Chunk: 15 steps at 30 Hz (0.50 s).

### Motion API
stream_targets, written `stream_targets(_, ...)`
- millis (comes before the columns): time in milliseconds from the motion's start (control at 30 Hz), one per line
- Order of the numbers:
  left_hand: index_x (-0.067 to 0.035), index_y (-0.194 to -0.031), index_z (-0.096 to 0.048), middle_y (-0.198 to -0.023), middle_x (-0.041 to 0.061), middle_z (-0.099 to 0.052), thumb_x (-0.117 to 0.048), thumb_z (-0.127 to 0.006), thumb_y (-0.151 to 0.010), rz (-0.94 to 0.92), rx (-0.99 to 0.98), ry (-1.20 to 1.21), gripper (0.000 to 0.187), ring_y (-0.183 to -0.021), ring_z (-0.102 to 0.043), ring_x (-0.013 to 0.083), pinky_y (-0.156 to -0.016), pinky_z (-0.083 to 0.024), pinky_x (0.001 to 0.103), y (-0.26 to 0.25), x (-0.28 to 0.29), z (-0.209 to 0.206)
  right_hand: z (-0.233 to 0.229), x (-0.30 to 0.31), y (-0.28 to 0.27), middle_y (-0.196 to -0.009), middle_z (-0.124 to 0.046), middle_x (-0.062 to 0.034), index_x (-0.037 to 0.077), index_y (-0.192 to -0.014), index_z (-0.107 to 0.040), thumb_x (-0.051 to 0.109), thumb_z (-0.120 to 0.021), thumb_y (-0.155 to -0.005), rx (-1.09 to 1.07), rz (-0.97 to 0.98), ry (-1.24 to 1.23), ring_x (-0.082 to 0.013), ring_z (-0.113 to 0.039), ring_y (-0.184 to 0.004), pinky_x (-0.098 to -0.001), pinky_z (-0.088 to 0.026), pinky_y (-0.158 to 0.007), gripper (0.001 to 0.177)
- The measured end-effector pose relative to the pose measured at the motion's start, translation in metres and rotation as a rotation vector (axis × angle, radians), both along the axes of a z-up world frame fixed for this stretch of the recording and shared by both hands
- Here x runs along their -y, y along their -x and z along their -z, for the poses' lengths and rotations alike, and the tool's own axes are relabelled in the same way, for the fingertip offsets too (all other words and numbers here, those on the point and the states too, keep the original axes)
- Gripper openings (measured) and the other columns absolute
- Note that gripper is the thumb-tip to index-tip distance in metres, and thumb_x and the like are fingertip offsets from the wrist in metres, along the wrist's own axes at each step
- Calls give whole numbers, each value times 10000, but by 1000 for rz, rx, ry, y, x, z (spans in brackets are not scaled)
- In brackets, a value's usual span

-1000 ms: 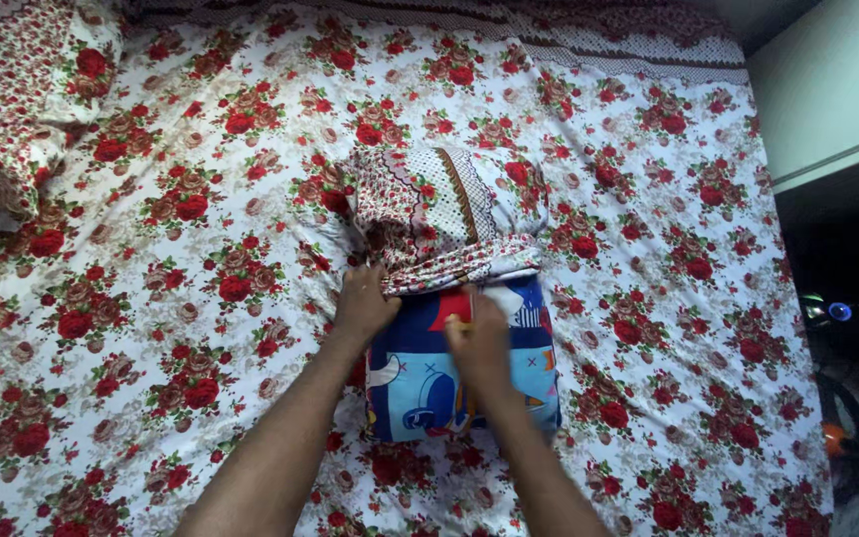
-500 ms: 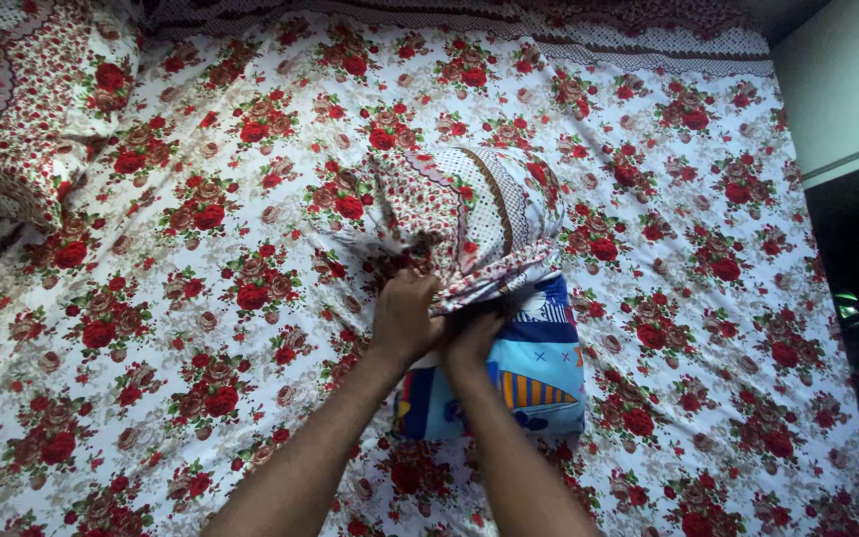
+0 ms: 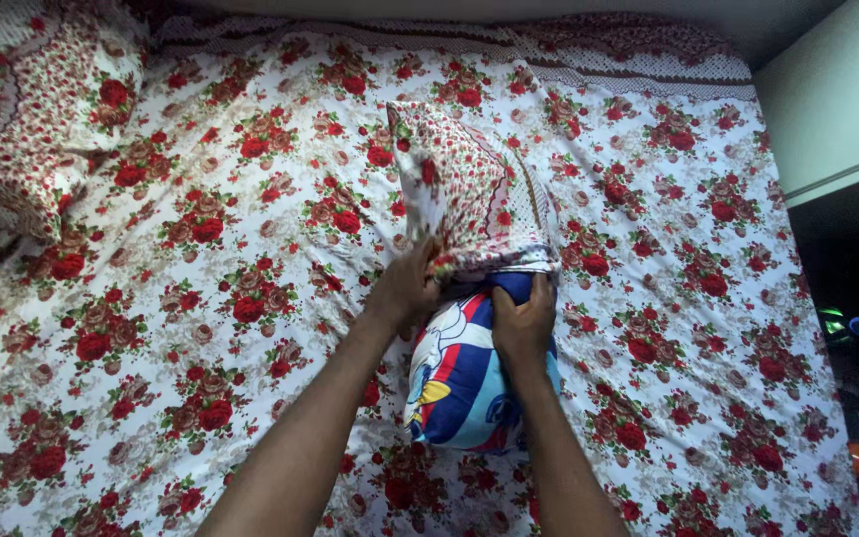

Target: The person removes a pillowcase from a pillow, turns a new pillowcase inside out, and slides the pillow inside.

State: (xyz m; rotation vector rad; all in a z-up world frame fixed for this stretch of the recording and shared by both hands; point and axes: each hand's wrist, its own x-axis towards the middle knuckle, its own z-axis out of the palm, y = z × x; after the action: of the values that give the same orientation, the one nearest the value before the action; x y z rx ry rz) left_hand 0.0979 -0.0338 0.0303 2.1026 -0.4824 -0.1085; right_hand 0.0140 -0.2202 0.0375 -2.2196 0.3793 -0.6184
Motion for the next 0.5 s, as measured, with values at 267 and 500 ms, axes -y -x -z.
stream_targets(267,-32,-1207,-562,-988,272,-713,-158,-677,-799,-10,-166,55,442,-958,-694,448,-808,-541,526,54,3,-4,-17,2,1,-1036,-687,-221,5,-1130,-618,162,-692,-837,-77,45,-190,-370,-678,-950,-453,-522,-864,341)
stream_targets(500,-37,-1156,-617,-962,241,-715,-164,-627,-872,-193,-284,45,311,-905,-719,400,-779,-545,474,49,-17,16,1,4,-12,-980,-720,-187,15,-1095,-623,176,-686,-859,-28,63,-310,-330,-707,-896,-421,-541,-833,293)
